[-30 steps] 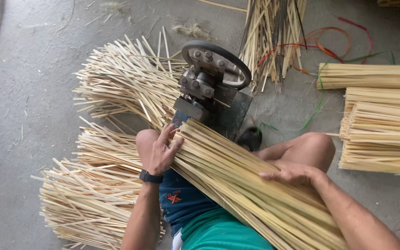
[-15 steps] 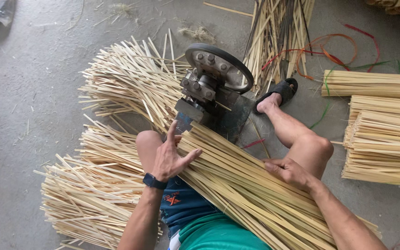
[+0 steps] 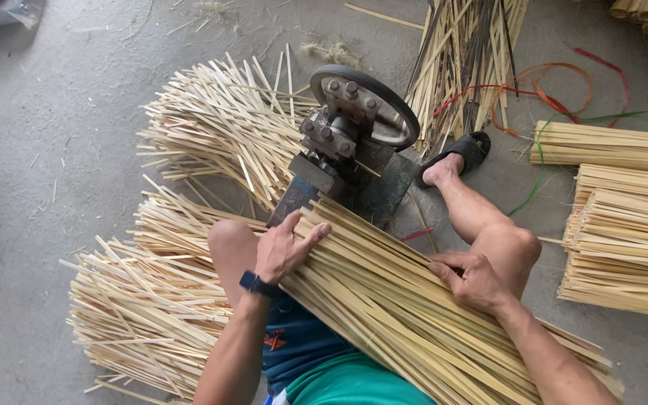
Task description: The person sits on the floor and feeds long bamboo strips through a grinding machine to smooth their edges. They handle the strips one by one, feeding them into the machine and collecting the processed pieces into a bundle on their lap.
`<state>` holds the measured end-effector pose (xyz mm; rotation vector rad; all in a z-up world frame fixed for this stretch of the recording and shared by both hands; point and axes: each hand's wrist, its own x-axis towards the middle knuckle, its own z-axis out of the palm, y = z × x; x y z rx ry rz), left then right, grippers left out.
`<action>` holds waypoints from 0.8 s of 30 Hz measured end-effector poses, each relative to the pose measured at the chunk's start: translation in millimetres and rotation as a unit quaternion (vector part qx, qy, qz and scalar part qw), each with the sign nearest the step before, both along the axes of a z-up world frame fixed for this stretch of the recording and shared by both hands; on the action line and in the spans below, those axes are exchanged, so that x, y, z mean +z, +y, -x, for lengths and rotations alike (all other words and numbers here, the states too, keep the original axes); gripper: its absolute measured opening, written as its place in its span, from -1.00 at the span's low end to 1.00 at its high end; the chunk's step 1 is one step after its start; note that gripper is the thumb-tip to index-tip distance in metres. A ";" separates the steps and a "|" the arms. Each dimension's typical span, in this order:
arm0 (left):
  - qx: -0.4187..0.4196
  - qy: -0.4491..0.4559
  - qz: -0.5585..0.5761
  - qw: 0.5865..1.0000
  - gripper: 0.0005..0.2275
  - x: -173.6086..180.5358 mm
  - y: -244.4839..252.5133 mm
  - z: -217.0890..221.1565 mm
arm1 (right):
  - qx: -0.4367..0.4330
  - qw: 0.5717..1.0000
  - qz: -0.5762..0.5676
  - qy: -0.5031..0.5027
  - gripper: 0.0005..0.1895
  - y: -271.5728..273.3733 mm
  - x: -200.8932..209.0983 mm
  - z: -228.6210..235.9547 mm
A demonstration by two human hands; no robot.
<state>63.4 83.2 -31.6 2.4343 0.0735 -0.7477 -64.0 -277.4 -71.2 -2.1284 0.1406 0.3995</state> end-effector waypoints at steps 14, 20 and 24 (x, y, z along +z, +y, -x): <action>0.118 -0.031 0.146 0.982 -0.22 -43.5 28.3 -35.6 | -0.007 0.959 0.179 -0.220 -0.88 -5.8 15.5 -18.0; 0.140 -0.139 0.326 0.924 -0.54 -53.4 44.3 -77.8 | -0.083 0.951 0.126 -0.270 -0.84 -46.5 38.1 -2.7; 0.150 -0.165 0.384 0.896 -0.63 -53.5 32.4 -107.2 | -0.147 0.948 0.239 -0.151 -0.79 -51.1 35.3 -7.9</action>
